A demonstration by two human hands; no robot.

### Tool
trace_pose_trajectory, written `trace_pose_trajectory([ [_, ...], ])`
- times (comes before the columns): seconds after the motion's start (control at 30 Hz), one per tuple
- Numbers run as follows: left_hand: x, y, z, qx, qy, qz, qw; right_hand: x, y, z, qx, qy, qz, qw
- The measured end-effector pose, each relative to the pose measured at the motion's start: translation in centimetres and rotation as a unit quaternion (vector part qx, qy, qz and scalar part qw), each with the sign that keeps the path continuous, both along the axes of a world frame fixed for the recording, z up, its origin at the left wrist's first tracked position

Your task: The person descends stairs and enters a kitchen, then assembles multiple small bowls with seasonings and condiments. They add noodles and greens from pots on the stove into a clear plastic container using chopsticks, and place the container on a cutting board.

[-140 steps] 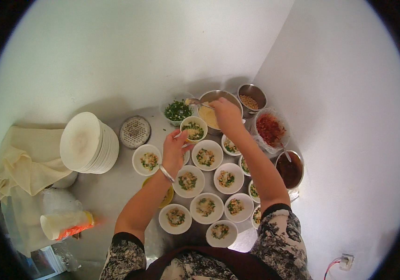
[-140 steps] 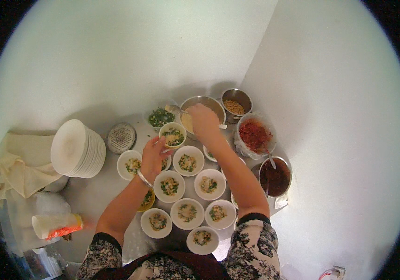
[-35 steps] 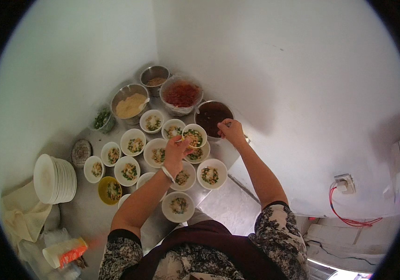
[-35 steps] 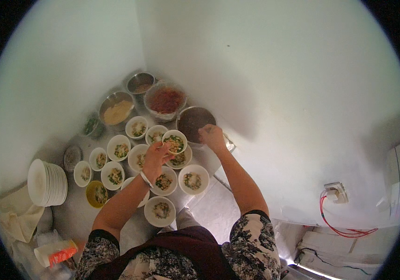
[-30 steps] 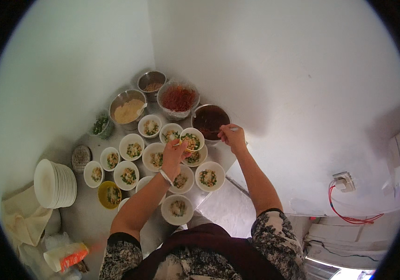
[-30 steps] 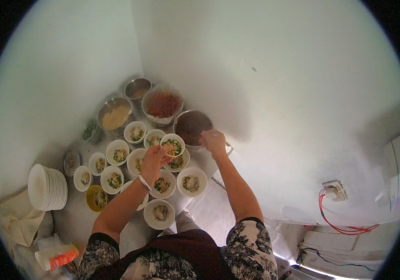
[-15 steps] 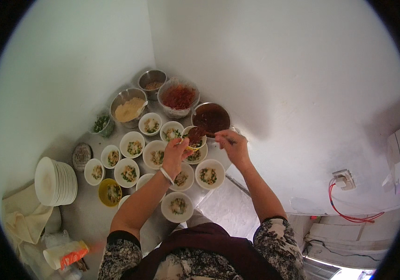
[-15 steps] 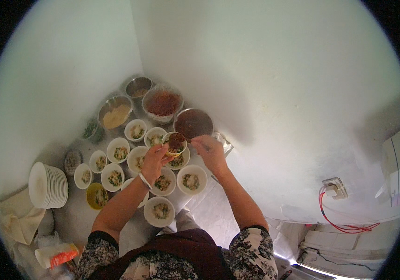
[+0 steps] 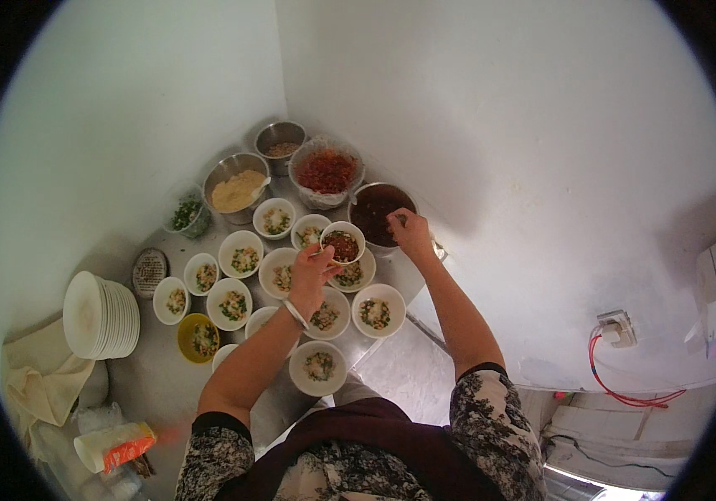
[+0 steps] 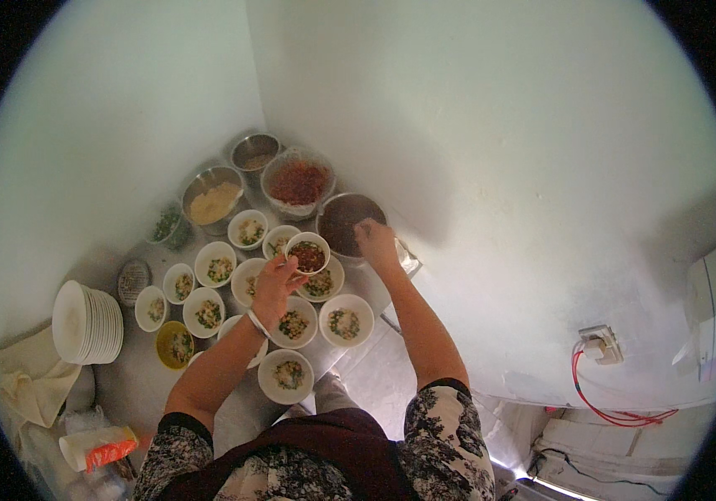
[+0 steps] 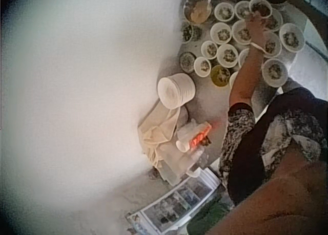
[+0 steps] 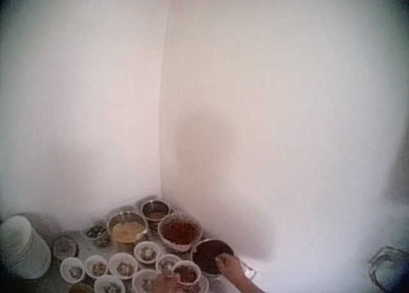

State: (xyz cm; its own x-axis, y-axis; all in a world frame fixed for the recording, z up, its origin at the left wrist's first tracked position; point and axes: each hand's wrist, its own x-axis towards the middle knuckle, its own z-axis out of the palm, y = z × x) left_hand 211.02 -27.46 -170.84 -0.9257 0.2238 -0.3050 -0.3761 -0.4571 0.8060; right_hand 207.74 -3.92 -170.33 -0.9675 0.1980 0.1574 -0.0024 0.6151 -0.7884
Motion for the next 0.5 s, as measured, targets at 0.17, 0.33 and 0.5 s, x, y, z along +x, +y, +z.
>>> trace_pose_trajectory([
  [0.17,0.0,0.2,0.5,-0.025,-0.037,0.026,0.999,1.1,0.6,0.5,-0.275,-0.024,-0.075,0.958],
  [0.33,-0.3,0.5,0.7,-0.021,-0.043,0.031,0.998,4.5,1.7,5.0,-0.411,-0.013,-0.120,0.904],
  [0.5,-0.5,0.6,0.4,-0.019,-0.023,0.004,1.000,7.3,-2.1,7.8,-0.220,0.078,0.009,0.972],
])
